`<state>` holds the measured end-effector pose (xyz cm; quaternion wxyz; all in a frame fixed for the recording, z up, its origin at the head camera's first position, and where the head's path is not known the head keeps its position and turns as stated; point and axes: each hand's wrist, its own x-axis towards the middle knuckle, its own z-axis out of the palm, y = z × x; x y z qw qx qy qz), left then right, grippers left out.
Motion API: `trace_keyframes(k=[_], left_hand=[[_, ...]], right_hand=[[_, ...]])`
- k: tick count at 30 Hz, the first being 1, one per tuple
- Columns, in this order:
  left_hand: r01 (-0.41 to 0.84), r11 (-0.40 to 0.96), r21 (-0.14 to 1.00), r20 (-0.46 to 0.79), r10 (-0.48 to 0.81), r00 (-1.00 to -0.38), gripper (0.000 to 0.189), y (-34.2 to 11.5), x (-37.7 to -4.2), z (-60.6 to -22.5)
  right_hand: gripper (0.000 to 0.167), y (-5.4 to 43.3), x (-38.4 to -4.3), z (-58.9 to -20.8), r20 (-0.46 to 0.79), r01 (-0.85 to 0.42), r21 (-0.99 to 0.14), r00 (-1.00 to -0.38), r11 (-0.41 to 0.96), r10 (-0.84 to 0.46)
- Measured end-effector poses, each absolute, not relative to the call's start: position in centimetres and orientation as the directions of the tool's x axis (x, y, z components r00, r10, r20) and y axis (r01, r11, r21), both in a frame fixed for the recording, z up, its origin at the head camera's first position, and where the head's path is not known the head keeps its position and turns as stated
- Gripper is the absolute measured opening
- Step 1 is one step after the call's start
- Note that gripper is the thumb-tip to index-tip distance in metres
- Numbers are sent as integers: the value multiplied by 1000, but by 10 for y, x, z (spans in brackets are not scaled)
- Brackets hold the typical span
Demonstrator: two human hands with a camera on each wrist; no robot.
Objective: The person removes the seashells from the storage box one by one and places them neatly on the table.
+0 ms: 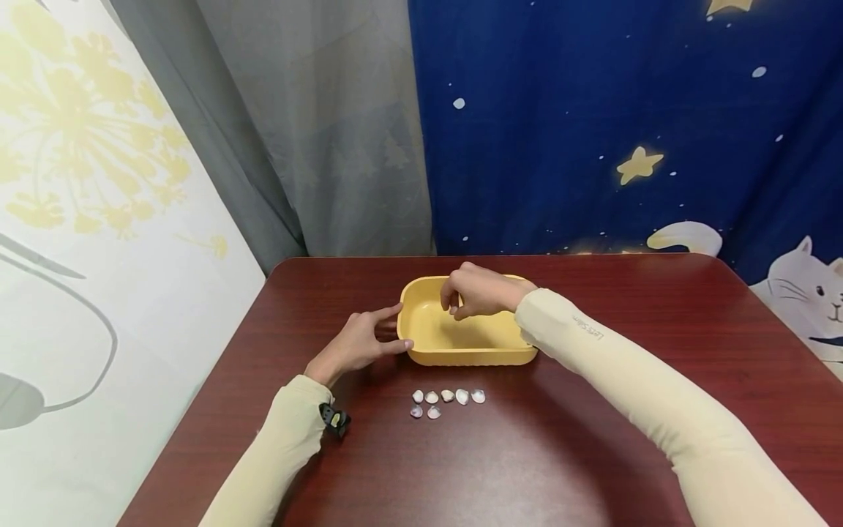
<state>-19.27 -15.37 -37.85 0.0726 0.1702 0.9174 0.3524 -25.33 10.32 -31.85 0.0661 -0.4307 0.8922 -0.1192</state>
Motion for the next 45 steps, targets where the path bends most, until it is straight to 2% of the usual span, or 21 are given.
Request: trace_keyframes(k=[9, 17, 25, 32, 41, 45], left_hand=[[240, 701, 671, -26, 346, -938, 82, -153, -193, -380], [243, 704, 667, -28, 350, -936, 83, -154, -195, -382], [241, 700, 672, -31, 351, -936, 84, -153, -195, -382], [274, 689, 671, -3, 372, -928, 84, -153, -196, -381], [276, 696, 663, 3, 366, -931, 83, -153, -196, -382], [281, 684, 673, 12, 370, -929, 82, -152, -196, -383]], right_hand=[[10, 106, -235, -316, 6, -778, -311, -576, 546, -817], [6, 110, -217, -315, 73, -831, -259, -525, 493, -848], [12, 111, -199, -320, 140, -867, -251, -473, 431, -870], [16, 108, -183, -325, 116, -858, -266, -481, 439, -869], [16, 102, -168, -343, 77, -885, -269, -413, 381, -907], [15, 99, -164, -353, 45, -886, -261, -409, 384, -912]])
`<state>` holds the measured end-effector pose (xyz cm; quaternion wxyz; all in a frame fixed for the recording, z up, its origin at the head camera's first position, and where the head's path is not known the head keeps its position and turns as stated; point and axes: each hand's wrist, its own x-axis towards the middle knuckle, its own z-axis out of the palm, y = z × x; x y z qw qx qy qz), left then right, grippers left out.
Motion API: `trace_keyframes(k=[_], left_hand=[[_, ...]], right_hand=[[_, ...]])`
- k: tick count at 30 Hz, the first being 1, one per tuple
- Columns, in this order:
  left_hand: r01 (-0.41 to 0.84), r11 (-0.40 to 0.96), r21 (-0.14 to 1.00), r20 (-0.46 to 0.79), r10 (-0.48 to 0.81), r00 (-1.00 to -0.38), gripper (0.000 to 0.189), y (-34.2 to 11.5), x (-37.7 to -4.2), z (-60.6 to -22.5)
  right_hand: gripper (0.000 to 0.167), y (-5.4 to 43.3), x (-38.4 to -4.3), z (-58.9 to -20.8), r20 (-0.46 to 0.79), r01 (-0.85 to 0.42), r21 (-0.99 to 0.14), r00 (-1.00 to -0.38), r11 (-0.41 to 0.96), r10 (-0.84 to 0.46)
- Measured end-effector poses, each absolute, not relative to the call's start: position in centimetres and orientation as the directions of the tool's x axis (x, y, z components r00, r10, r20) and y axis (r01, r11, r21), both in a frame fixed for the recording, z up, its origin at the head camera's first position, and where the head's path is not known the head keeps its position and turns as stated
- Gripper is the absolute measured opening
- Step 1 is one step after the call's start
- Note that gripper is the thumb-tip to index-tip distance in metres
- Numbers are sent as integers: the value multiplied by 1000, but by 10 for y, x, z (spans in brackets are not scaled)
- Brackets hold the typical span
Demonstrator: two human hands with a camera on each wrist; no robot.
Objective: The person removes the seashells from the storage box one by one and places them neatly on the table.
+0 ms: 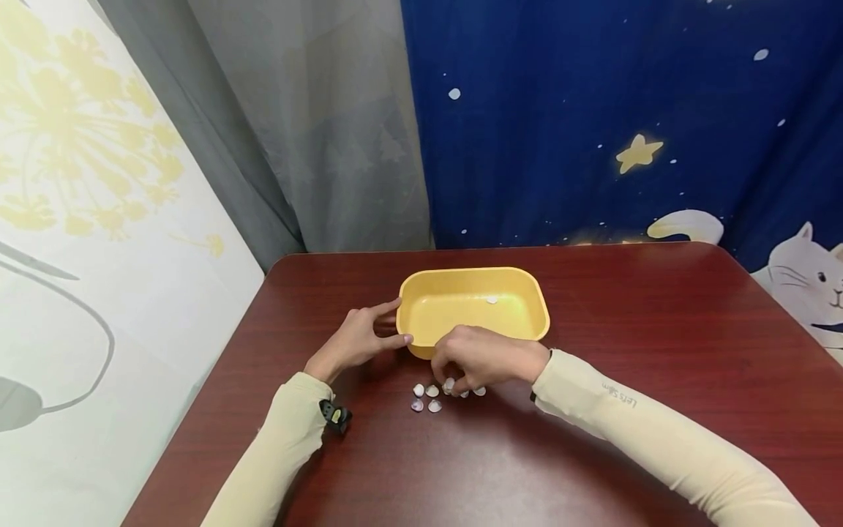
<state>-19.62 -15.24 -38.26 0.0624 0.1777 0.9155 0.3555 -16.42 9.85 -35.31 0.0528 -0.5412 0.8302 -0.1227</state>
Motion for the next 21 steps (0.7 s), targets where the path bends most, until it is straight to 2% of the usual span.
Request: trace_keyframes(k=[7, 14, 21], left_hand=[[270, 684, 677, 4, 364, -932, 82, -153, -196, -382], [273, 678, 682, 6, 367, -930, 83, -153, -197, -383], [279, 664, 694, 11, 378, -926, 84, -154, -197, -383]], right_hand=[[17, 94, -157, -368, -21, -866, -272, -431, 420, -902], [17, 89, -153, -380, -50, -881, -229, -415, 414, -909], [18, 89, -152, -385, -58, -876, -223, -427, 429, -902]])
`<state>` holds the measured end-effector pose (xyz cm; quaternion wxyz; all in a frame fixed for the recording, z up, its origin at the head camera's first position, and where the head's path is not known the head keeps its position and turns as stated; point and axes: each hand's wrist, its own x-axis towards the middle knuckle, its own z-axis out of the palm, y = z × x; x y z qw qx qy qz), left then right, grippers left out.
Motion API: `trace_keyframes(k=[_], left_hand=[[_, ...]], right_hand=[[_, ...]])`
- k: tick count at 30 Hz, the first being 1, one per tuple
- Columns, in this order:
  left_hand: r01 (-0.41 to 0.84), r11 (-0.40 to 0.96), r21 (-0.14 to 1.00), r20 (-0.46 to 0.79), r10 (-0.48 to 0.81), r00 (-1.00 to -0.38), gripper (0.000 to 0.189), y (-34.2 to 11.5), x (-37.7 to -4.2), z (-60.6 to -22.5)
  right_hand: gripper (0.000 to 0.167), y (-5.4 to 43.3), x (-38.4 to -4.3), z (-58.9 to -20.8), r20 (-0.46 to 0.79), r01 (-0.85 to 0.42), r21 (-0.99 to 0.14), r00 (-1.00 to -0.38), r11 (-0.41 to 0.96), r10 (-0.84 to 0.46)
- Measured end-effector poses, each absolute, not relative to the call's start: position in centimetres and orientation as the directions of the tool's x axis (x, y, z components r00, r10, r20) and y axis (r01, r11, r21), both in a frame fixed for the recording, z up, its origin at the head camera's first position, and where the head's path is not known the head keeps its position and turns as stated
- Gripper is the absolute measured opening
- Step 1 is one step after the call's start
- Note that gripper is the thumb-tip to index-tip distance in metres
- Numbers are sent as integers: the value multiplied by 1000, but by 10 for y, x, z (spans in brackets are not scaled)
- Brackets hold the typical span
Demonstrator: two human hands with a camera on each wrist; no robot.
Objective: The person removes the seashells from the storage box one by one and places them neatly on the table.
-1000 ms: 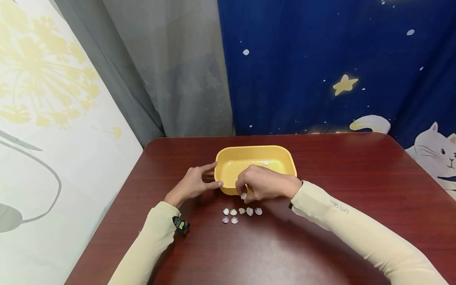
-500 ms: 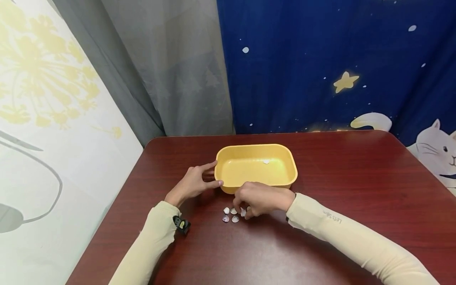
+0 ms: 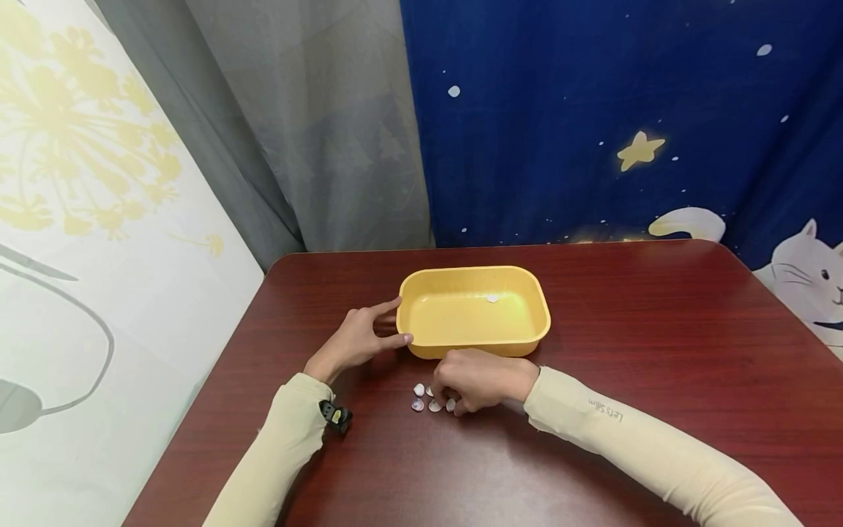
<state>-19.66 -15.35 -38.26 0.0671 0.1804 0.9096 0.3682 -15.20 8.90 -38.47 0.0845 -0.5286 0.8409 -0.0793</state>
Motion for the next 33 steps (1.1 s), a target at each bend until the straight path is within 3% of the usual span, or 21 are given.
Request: trace_keyframes(k=[33], left_hand=[[273, 655, 705, 10, 375, -927, 86, -153, -196, -383]], right_hand=[[12, 91, -156, -381, -40, -878, -213, -431, 429, -902]])
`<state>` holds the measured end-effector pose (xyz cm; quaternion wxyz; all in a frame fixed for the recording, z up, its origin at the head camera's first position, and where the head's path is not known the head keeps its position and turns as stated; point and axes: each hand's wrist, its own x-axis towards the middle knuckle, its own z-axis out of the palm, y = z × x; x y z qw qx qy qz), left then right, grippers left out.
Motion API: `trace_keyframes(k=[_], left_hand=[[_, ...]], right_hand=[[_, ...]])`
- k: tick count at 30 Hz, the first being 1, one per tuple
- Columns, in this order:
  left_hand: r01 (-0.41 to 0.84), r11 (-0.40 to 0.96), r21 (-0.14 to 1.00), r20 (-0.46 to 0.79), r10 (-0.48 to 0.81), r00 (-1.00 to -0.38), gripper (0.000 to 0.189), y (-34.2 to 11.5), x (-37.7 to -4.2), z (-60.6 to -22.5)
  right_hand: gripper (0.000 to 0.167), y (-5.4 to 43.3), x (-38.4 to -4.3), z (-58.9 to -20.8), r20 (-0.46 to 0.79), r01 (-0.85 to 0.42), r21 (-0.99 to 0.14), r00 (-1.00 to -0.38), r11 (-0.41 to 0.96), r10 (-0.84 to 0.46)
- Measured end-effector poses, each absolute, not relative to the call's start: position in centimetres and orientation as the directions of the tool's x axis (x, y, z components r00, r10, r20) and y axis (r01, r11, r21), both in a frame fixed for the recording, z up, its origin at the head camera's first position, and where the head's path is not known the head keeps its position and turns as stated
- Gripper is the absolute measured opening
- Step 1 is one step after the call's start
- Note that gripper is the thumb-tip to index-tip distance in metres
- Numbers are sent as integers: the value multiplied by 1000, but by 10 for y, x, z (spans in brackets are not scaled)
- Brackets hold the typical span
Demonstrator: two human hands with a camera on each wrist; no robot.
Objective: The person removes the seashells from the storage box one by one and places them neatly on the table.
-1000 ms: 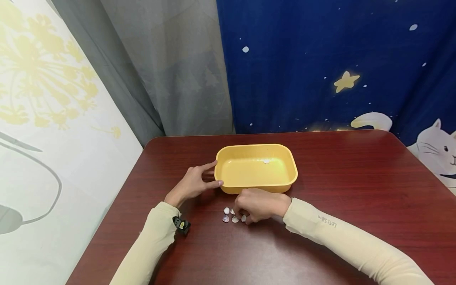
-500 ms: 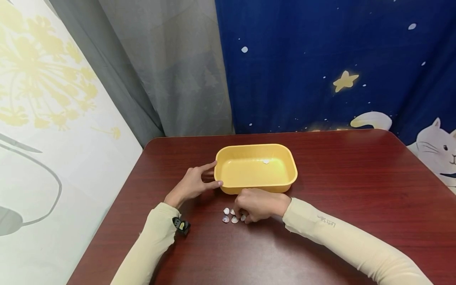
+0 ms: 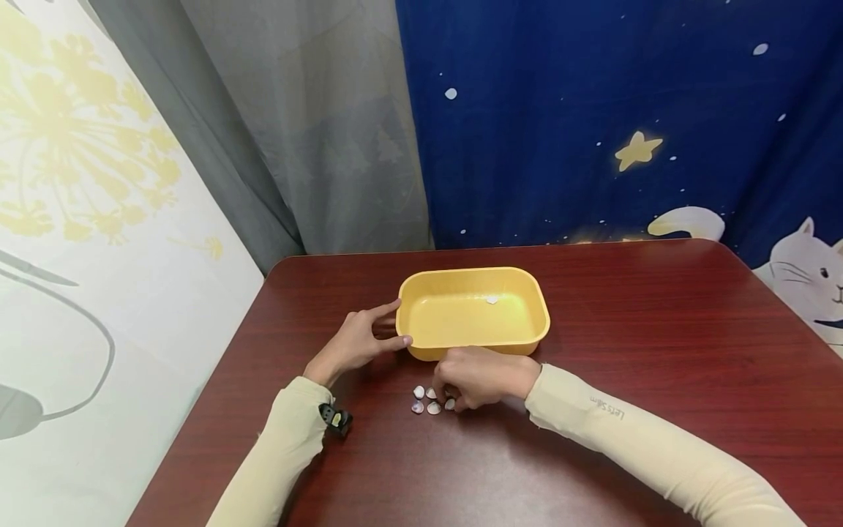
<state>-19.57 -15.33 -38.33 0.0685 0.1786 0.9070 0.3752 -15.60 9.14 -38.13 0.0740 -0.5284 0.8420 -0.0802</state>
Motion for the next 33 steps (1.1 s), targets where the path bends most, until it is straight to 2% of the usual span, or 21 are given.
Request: trace_keyframes(k=[8, 17, 24, 28, 33], left_hand=[[264, 658, 705, 5, 368, -930, 85, -154, -196, -384], [250, 652, 715, -8, 366, -931, 85, -156, -194, -386], [239, 649, 723, -21, 366, -931, 86, -155, -196, -385], [242, 648, 722, -17, 367, -930, 86, -154, -197, -382], [230, 638, 735, -26, 366, -930, 86, -155, -196, -383]], right_hand=[[15, 101, -163, -362, -42, -859, -239, -457, 453, -889], [13, 110, -174, -341, 0, -871, -216, -452, 441, -892], [8, 117, -187, -314, 105, -879, -146, -471, 455, -876], [12, 123, -205, -294, 147, -859, -122, -512, 498, -846], [13, 126, -226, -280, 118, -804, -162, -591, 572, -798]])
